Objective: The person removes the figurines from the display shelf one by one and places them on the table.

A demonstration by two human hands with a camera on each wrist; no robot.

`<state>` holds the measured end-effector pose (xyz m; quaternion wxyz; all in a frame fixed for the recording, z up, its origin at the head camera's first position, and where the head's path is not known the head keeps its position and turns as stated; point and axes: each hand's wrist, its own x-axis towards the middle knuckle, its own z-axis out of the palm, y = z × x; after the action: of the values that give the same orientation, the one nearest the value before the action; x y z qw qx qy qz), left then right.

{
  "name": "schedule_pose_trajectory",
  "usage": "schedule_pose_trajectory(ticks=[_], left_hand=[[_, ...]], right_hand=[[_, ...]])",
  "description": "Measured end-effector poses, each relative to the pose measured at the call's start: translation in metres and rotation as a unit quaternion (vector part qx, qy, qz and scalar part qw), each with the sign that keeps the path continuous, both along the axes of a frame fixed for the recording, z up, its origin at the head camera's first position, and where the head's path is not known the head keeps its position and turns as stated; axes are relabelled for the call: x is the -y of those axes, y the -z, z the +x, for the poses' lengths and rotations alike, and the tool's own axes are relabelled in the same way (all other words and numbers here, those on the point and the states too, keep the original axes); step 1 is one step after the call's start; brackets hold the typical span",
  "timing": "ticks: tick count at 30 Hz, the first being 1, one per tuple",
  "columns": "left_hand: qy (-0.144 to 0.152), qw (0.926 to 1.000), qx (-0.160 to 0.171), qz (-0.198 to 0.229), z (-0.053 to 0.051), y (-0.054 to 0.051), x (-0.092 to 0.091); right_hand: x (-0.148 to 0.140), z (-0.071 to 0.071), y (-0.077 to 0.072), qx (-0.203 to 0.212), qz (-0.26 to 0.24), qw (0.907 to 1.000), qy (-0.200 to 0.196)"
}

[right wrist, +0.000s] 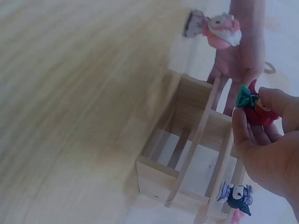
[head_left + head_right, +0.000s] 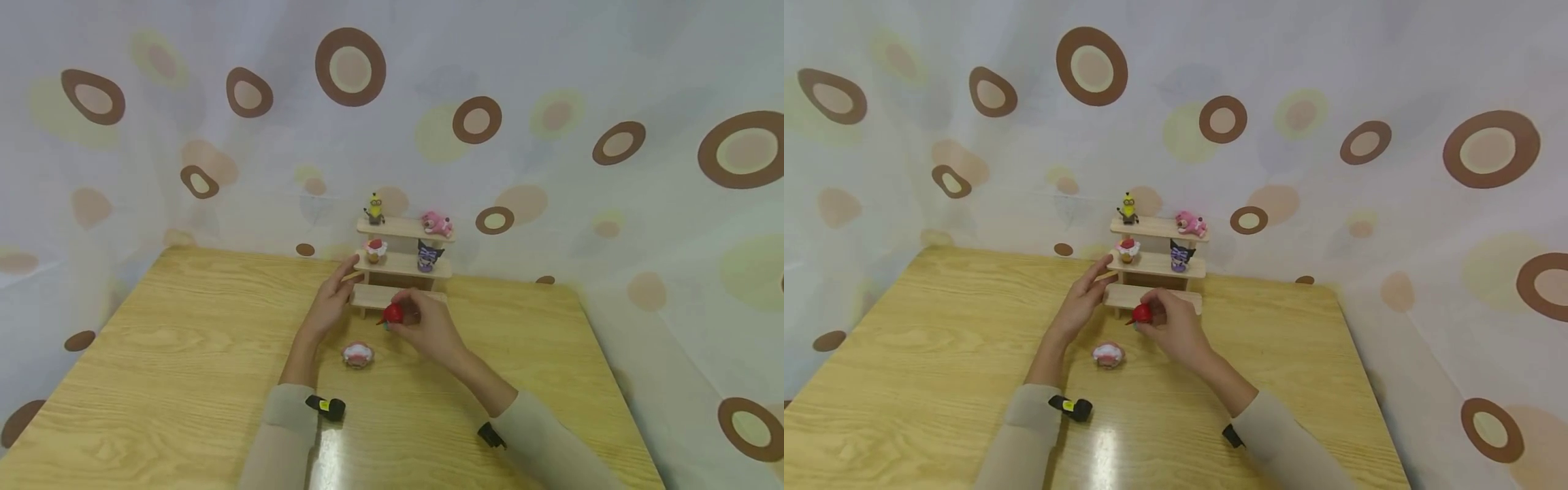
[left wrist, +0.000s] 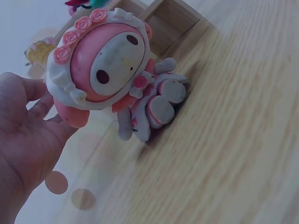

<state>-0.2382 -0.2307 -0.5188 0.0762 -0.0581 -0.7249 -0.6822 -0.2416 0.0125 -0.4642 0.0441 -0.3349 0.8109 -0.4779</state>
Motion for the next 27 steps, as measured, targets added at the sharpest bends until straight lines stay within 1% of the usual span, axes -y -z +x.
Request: schedule_pose_trajectory(ticks=[7,13,18,23,27], left_hand=[[-0.001,1.0000,0.005,-0.007,0.001,0.001,0.001],[0.005,1.0000,0.007,-0.004,0.002,-0.001,0.001],[0.003,1.0000,0.008,0.002,0.001,-0.002,-0.001],[0.004,1.0000,0.005,-0.002,0.001,-0.003,-0.001],[0.004,1.0000,0.004,-0.007,0.002,-0.003,-0.001]], right_hand=[[-0.012,0.013,0.020,0.020,-0.006,0.9984,-0.053],[-0.015,0.021,0.032,0.038,0.013,0.9981,-0.046],[-0.018,0.027,0.039,0.057,0.022,0.9969,-0.049],[-0.020,0.029,0.046,0.057,0.036,0.9962,-0.055],[-0.021,0.028,0.051,0.058,0.046,0.9957,-0.056]])
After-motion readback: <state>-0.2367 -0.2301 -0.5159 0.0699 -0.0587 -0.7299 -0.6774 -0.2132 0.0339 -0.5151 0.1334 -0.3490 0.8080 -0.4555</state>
